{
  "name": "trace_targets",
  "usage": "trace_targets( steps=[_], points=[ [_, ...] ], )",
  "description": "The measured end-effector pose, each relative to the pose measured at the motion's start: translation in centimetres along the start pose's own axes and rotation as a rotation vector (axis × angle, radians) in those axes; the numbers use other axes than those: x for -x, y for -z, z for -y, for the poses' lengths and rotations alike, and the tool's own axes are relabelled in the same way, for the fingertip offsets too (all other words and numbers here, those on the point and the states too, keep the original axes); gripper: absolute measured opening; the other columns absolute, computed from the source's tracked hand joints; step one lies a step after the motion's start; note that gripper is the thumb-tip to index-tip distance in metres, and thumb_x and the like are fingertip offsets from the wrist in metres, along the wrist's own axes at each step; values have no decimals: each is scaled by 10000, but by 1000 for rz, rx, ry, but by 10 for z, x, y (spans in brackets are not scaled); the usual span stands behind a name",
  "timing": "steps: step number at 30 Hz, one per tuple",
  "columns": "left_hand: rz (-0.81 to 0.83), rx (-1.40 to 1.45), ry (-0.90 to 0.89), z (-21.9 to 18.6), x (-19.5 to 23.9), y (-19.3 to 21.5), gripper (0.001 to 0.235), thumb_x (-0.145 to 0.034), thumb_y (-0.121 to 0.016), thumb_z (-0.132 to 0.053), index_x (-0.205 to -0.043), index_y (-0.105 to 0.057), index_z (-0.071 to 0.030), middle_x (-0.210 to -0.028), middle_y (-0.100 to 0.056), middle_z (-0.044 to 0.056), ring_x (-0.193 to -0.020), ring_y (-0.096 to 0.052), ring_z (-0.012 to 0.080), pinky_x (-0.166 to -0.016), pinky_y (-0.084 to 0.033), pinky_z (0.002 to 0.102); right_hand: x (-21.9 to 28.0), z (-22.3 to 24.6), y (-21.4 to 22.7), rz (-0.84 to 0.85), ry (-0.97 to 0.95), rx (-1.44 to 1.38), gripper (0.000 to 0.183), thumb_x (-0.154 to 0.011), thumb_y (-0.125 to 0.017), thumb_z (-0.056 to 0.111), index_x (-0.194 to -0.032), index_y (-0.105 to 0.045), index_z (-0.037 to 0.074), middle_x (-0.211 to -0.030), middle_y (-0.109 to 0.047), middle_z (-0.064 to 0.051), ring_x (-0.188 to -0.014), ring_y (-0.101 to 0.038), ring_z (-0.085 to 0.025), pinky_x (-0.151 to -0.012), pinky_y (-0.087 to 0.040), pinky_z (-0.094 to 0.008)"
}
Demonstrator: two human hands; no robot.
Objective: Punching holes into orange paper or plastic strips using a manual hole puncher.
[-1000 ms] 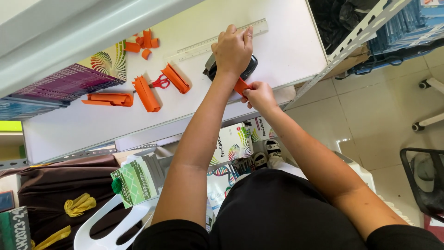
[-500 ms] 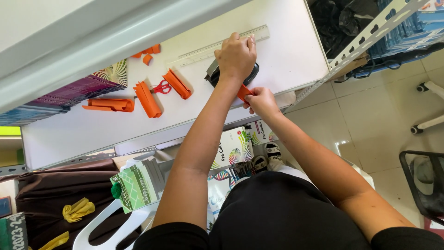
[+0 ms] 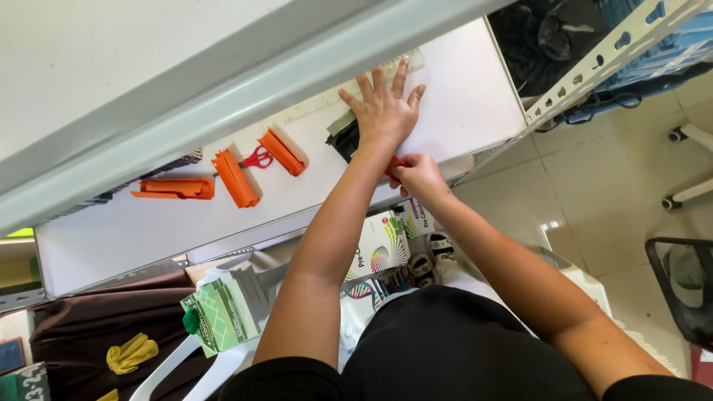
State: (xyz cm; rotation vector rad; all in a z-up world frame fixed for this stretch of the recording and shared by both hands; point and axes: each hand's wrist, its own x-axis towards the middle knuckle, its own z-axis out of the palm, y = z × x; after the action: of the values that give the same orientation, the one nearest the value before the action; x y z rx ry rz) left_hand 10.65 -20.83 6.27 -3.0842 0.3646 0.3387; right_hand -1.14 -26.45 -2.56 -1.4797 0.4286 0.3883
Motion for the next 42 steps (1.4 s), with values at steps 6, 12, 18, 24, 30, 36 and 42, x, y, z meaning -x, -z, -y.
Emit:
trace_targets(
  steps=[6, 12, 18, 24, 30, 36, 42],
  points=[
    [47, 7, 9, 0, 6, -3, 727, -998, -259, -719, -1637, -74, -427, -1705, -56, 72, -1556, -53, 407, -1199, 8, 760, -1, 0, 0, -5, 10, 6, 163, -919, -650, 100, -939, -716, -48, -690, -689, -87, -499, -558, -121, -461, -441, -279],
    [-156, 65, -87, 7, 12, -14, 781, -884, -505, -666, -1579, -297, -378, -1681, -174, 134, -1527, -144, 449, -1075, -118, 729, -5, -2, 0, -2, -50, -54, 172, -900, -642, 117, -1006, -699, -7, -700, -680, -89, -476, -537, -120, -399, -328, -290],
    [-503, 520, -82, 30, 18, -19, 409, -952, -595, -484, -1228, -731, -215, -1233, -658, 34, -1204, -593, 234, -1087, -422, 494, -17, -9, 2, 3, -10, -14, 184, -898, -632, 90, -1037, -680, -21, -721, -682, -89, -471, -532, -129, -391, -345, -282],
    [-535, 520, -175, 45, 21, -17, 442, -954, -614, -576, -1203, -742, -234, -1329, -614, 55, -1301, -550, 241, -1188, -307, 532, -7, 2, -1, -19, 4, 10, 187, -905, -633, 91, -1048, -672, -23, -721, -677, -95, -482, -536, -126, -399, -347, -278],
    [-667, 533, -240, 77, 61, 0, 601, -959, -632, -570, -1453, -546, -239, -1479, -435, 170, -1393, -416, 353, -1111, -279, 584, 27, 15, 3, -67, 67, 102, 176, -915, -604, 85, -1027, -683, -26, -739, -694, -81, -500, -537, -106, -423, -366, -260],
    [-945, 871, -139, 98, 97, -38, 507, -1035, -670, -404, -1433, -549, -114, -1397, -531, 139, -1350, -489, 306, -1169, -393, 425, 42, 0, 21, -117, 90, 83, 164, -916, -592, 90, -1005, -677, -19, -731, -681, -76, -495, -540, -110, -442, -371, -270],
    [-837, 1316, 153, 78, 157, -69, 347, -1009, -670, -347, -1148, -698, -30, -1020, -662, 72, -829, -587, 145, -748, -504, 289, 81, -1, 14, 1, 355, -94, 133, -981, -620, 130, -1009, -651, 4, -771, -677, -74, -538, -547, -105, -512, -427, -248]
  ],
)
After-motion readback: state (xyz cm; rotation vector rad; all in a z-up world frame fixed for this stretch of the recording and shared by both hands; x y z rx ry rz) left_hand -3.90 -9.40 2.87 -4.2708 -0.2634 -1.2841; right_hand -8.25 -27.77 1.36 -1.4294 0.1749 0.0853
